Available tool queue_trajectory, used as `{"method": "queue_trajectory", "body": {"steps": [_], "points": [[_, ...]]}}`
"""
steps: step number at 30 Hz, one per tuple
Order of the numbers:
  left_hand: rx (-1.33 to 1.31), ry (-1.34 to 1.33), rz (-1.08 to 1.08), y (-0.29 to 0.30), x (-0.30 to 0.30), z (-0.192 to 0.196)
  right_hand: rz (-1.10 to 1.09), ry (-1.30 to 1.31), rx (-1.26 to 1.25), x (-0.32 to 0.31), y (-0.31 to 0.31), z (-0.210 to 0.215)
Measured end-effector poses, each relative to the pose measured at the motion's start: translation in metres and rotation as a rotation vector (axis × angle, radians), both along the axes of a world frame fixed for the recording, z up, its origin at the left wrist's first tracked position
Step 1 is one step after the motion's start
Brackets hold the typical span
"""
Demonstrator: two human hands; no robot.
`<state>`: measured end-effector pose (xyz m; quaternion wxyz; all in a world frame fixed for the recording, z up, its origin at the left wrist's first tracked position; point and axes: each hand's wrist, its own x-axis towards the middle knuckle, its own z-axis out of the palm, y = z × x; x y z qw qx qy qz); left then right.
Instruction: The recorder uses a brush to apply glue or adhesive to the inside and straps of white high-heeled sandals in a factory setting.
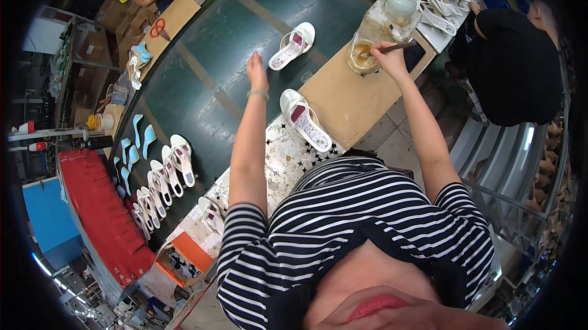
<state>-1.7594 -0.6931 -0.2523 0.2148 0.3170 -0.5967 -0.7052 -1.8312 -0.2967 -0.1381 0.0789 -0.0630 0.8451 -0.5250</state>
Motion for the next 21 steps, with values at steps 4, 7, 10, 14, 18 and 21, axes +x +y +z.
{"method": "queue_trajectory", "body": {"steps": [4, 7, 10, 14, 18, 21], "points": [[0.023, -0.142, -0.098, 0.036, 0.111, 0.015, -0.112, -0.178, -0.216, -0.006, 0.03, 0.006], [0.348, -0.346, -0.185, 0.067, 0.204, 0.001, -0.143, -0.25, -0.531, 0.0, 0.037, 0.049], [0.833, -0.289, -0.327, 0.117, 0.234, 0.019, -0.106, -0.193, -0.457, 0.001, 0.04, 0.036], [0.815, -0.121, -0.233, 0.149, 0.226, 0.018, 0.021, -0.402, -0.593, 0.011, 0.023, 0.037], [0.872, -0.064, -0.32, 0.123, 0.237, 0.022, -0.087, -0.321, -0.85, 0.02, 0.034, 0.046], [0.825, 0.049, -0.33, 0.098, 0.246, 0.072, -0.25, -0.218, -0.563, 0.04, 0.061, 0.016]]}}
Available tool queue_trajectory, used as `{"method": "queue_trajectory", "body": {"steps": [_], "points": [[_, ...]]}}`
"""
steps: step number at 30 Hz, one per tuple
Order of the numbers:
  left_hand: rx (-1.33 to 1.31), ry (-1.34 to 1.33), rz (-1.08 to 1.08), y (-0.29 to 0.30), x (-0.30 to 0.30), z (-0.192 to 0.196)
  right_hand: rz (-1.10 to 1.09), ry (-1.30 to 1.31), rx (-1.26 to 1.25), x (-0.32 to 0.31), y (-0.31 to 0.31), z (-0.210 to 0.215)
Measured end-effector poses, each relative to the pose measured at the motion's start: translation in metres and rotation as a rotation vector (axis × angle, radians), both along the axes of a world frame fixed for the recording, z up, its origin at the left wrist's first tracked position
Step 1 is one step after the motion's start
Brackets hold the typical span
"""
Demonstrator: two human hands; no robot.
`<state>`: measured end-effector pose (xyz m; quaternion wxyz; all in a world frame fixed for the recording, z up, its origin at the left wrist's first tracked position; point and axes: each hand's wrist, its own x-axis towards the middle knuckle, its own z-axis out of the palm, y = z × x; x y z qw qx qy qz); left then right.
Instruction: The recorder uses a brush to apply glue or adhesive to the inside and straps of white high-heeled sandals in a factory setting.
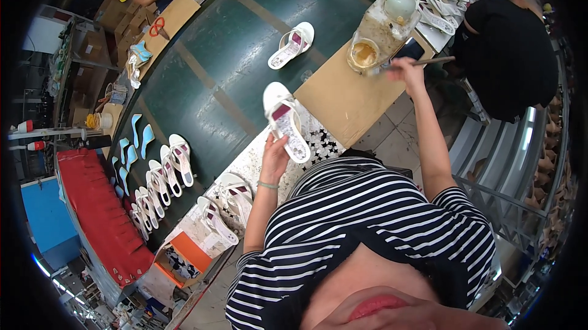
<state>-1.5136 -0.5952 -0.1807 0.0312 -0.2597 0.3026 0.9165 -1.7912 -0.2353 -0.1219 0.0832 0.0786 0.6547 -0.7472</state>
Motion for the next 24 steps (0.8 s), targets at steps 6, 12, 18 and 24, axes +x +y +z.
{"method": "queue_trajectory", "body": {"steps": [6, 12, 18, 24], "points": [[-0.02, 0.405, 0.039, -0.049, -0.003, 0.074, 0.448, -0.258, -0.649, 0.042, -0.016, 0.05], [0.002, 0.508, 0.037, -0.054, -0.038, 0.107, 0.694, 0.177, -0.732, 0.075, -0.091, 0.184], [-0.007, 0.54, 0.003, -0.037, -0.043, 0.123, 0.748, 0.706, 0.011, 0.118, -0.174, 0.211], [-0.033, 0.569, 0.009, -0.031, -0.039, 0.136, 0.773, 0.924, 0.248, 0.122, -0.213, 0.179]]}}
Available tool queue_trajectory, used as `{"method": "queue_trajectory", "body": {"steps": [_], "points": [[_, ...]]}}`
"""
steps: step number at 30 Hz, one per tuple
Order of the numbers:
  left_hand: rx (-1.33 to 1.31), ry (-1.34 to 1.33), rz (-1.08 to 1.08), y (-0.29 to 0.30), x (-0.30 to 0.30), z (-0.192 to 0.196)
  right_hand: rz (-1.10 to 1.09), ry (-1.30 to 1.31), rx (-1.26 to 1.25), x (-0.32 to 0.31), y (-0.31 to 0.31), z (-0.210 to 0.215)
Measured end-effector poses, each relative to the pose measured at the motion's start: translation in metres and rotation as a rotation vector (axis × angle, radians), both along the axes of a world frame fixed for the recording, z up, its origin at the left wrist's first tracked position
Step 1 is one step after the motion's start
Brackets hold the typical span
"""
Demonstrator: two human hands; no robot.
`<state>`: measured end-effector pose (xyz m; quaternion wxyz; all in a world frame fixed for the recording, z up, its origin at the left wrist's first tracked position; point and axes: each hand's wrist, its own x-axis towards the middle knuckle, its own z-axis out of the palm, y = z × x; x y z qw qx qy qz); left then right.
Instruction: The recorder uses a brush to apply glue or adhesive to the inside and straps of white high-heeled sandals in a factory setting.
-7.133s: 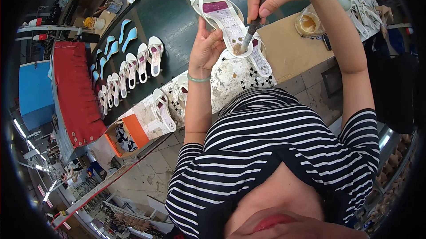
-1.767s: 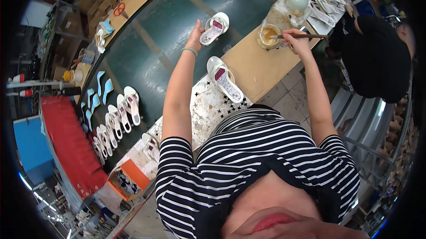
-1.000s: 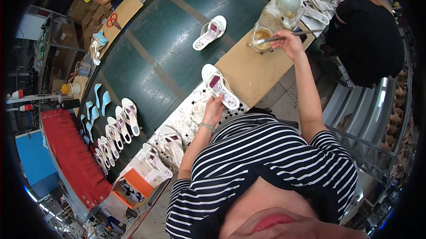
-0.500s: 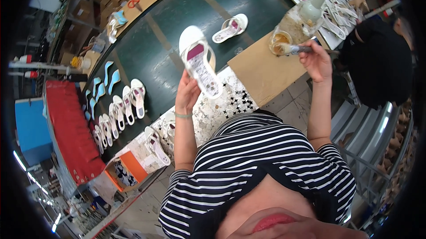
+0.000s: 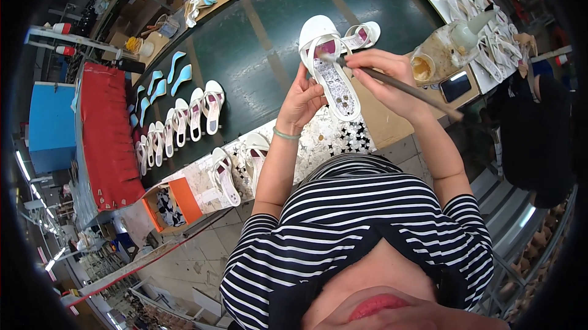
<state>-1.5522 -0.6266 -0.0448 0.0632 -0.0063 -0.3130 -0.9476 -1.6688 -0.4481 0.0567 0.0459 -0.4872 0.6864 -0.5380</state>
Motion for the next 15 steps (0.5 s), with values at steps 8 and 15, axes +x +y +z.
{"method": "queue_trajectory", "body": {"steps": [8, 15], "points": [[0.013, 0.041, 0.021, -0.007, 0.004, 0.004, 0.016, 0.113, -0.126, 0.009, -0.009, -0.003], [0.011, 0.055, 0.023, -0.004, 0.006, 0.011, 0.037, 0.186, -0.129, 0.019, -0.015, -0.003]]}}
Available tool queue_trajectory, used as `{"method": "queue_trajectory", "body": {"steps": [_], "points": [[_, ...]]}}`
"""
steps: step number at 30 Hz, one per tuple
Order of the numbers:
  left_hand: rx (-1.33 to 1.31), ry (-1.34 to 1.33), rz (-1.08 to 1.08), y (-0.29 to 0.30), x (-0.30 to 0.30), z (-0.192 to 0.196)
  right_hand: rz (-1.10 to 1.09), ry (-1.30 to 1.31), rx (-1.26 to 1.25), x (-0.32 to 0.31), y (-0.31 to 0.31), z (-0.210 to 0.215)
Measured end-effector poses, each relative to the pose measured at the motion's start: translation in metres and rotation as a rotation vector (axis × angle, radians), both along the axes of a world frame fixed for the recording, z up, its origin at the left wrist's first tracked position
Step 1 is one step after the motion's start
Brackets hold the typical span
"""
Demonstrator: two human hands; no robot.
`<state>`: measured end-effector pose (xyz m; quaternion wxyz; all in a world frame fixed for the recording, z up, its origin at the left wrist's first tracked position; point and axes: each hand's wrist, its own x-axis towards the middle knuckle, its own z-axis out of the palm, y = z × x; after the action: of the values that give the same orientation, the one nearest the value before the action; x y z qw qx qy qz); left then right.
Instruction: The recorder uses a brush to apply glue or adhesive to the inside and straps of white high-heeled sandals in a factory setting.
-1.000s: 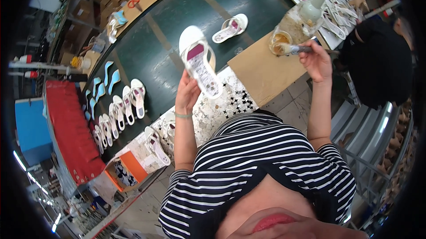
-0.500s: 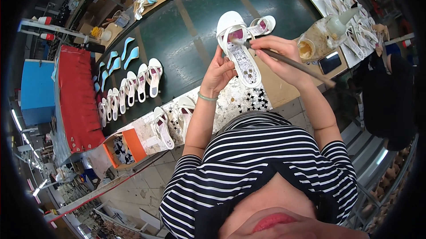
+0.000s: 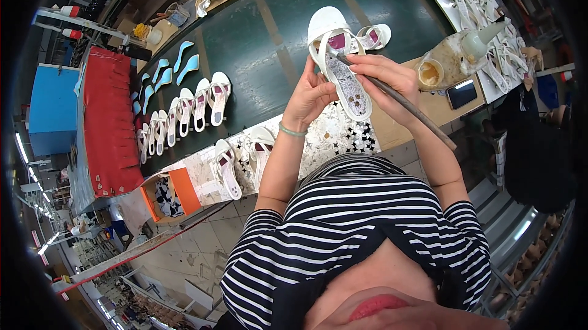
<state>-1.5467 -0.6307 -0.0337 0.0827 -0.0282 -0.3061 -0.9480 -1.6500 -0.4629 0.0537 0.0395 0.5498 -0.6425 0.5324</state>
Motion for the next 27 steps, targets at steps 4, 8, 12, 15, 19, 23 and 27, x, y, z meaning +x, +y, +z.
{"method": "queue_trajectory", "body": {"steps": [4, 8, 12, 15, 19, 23, 27], "points": [[0.006, 0.014, 0.0, 0.001, 0.001, 0.0, 0.003, 0.023, -0.003, 0.001, -0.001, 0.0], [-0.003, 0.01, -0.003, 0.002, 0.001, 0.001, -0.017, 0.045, -0.002, -0.002, 0.0, -0.002], [-0.02, 0.008, 0.004, 0.002, 0.001, 0.001, -0.049, 0.057, 0.002, -0.004, 0.001, -0.005], [-0.028, -0.001, 0.012, 0.003, 0.001, 0.003, -0.078, 0.073, -0.004, -0.007, 0.001, -0.008], [-0.031, -0.004, 0.007, 0.004, -0.001, 0.005, -0.119, 0.064, -0.025, -0.009, 0.002, -0.01], [-0.061, -0.05, 0.001, 0.006, 0.0, 0.008, -0.151, 0.051, -0.009, -0.009, 0.003, -0.01], [-0.008, -0.019, 0.004, 0.006, -0.003, 0.004, -0.179, 0.042, -0.015, -0.007, 0.002, -0.013]]}}
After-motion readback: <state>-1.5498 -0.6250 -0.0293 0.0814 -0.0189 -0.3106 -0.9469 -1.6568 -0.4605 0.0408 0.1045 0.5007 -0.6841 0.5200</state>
